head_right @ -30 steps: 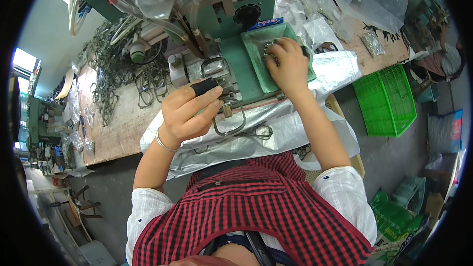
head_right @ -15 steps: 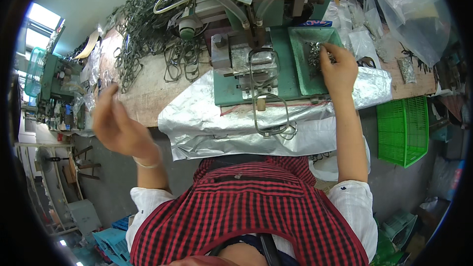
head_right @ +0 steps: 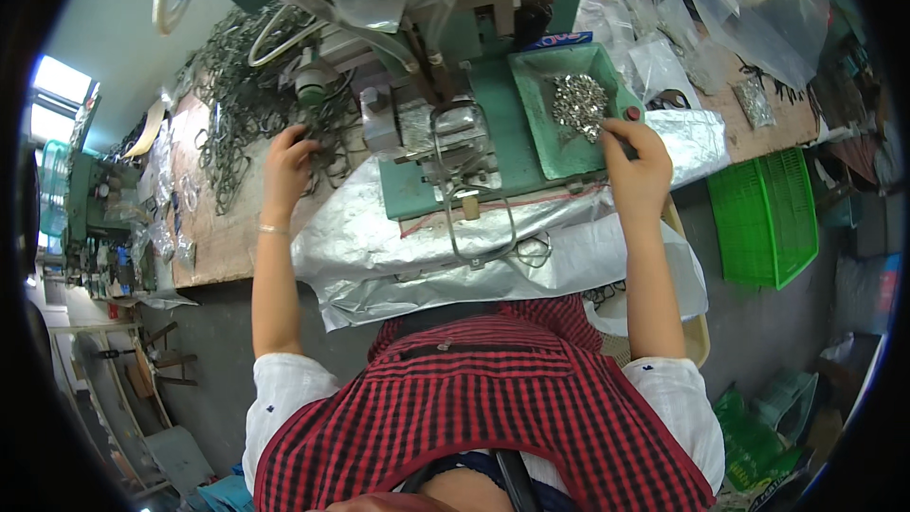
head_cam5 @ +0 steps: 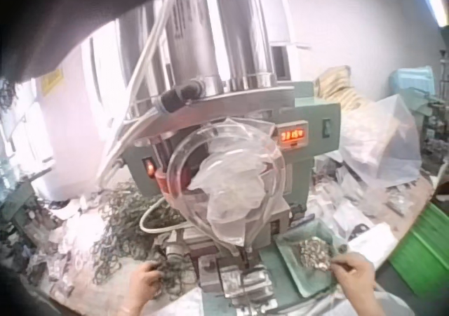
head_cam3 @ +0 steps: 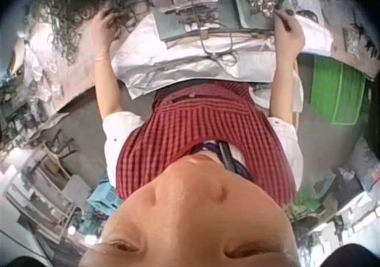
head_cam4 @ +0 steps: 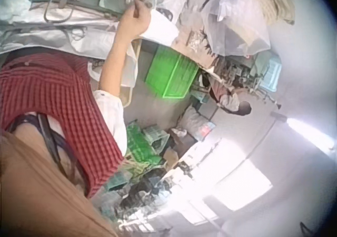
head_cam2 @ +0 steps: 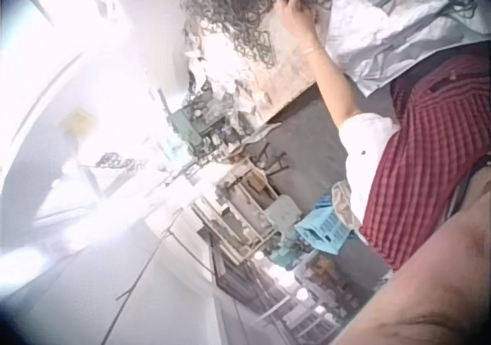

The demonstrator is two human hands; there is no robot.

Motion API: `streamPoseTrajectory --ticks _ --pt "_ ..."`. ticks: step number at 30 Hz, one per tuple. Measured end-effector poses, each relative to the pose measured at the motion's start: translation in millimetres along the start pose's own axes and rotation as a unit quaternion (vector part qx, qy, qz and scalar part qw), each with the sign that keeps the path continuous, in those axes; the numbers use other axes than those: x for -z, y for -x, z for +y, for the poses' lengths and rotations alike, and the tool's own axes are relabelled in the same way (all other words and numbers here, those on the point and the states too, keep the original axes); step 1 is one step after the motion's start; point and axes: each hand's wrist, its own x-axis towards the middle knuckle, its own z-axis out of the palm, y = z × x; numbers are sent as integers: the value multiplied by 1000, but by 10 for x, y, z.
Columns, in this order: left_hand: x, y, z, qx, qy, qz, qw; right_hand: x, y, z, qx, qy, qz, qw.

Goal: The person repeatedly picks up small metal rings and inserts them into a green press machine, then adds small metal pins from a tray to secure them. The person continues this cycle, moving finished pieces aside and occasionally adjusting the machine.

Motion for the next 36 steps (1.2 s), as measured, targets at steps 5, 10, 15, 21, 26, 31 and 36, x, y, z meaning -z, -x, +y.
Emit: streamPoseTrajectory --ticks 5,10,15,21,26,31,36 --pt "341 34 241 128 76 81 985 155 21 -385 1 -66 -44 997" --pt "382 -139 424 151 41 258 953 -342 -402 -1200 64 -175 -172 967" --pt "-141 121 857 321 474 263 777 -763 -379 -1317 16 -293 -158 943" --pt "698 -494 1709 55 593 343 727 -715 -338 -1354 -43 -339 -178 923" --pt "964 -962 1972 -58 622 307 718 -771 -242 -1517 -96 -414 -182 887" --pt "778 -765 2117 -144 499 328 789 -513 -60 -1502 95 -180 -105 973" --pt "630 -704 2325 -324 282 187 884 -461 -424 -200 174 249 -31 952"
